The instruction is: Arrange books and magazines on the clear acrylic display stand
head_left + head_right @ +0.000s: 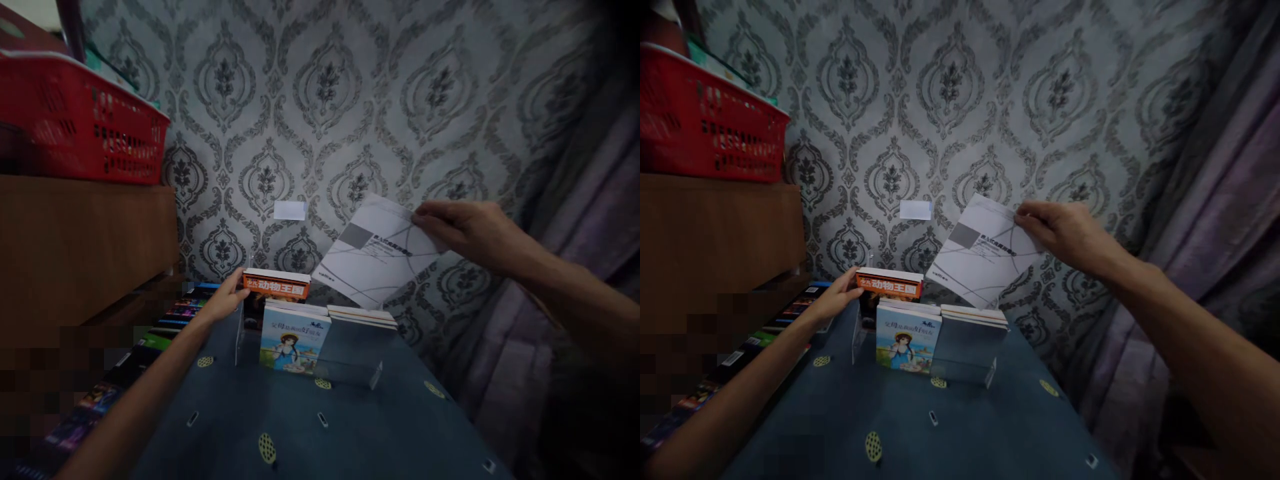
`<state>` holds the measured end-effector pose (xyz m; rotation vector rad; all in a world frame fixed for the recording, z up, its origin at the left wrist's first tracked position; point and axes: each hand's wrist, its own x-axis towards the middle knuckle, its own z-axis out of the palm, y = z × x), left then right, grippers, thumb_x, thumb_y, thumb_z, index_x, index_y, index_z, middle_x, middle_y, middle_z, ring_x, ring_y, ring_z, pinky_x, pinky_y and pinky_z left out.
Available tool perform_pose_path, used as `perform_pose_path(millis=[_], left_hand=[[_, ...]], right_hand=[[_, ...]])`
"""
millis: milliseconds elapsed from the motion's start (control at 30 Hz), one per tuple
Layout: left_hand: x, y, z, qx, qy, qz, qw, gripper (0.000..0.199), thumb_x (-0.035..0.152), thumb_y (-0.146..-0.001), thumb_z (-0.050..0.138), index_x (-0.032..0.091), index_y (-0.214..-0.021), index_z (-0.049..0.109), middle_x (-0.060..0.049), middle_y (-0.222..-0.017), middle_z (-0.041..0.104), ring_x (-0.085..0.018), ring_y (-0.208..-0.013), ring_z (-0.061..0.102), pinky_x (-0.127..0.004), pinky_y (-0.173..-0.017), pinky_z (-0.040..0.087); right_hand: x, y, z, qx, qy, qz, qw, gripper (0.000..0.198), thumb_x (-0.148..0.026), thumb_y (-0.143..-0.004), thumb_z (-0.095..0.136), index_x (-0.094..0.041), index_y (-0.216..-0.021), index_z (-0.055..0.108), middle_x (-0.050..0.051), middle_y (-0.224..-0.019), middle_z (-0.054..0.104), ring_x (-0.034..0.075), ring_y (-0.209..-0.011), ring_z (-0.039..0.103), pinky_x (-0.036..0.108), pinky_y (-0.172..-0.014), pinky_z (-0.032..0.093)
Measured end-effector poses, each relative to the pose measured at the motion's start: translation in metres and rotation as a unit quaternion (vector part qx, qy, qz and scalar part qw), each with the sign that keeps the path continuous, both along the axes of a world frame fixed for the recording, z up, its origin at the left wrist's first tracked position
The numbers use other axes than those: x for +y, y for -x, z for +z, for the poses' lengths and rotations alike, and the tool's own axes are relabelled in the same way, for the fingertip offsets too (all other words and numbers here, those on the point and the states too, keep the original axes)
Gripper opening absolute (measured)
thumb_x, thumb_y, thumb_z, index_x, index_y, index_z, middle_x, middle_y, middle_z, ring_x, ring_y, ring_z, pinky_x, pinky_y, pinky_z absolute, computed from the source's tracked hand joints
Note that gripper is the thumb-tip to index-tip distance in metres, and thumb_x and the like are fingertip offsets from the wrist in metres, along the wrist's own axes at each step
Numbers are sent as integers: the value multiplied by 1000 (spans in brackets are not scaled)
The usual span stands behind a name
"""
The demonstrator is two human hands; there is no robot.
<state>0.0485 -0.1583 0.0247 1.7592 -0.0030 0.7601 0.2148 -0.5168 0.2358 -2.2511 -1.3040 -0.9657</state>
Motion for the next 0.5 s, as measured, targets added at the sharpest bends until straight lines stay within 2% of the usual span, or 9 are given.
perform_pose_path(millis=[200,333,500], left_hand=[[0,3,2,3,-5,4,1000,49,27,-70,67,18,-117,58,-7,-126,65,-29,-126,55,-46,-114,36],[-1,3,3,9,4,3,1000,50,27,-69,69,17,-117,56,-9,-126,65,-30,-126,56,-47,-114,36],[-4,3,2,3,15,5,1000,50,31,-70,70,17,-115,56,-10,-126,65,-30,-126,55,-47,-113,36]], right_hand=[[9,4,3,-6,41,27,999,19,-34,-86,47,-21,-76,57,-3,-52,42,12,-50,38,27,-54,32],[14,3,-1,0,73,48,996,24,-36,-88,44,-21,-71,52,-5,-53,35,11,-49,32,25,-52,29],[26,-4,-1,-9,116,72,991,24,-37,-88,45,-22,-70,52,-5,-52,38,11,-49,34,25,-53,29]])
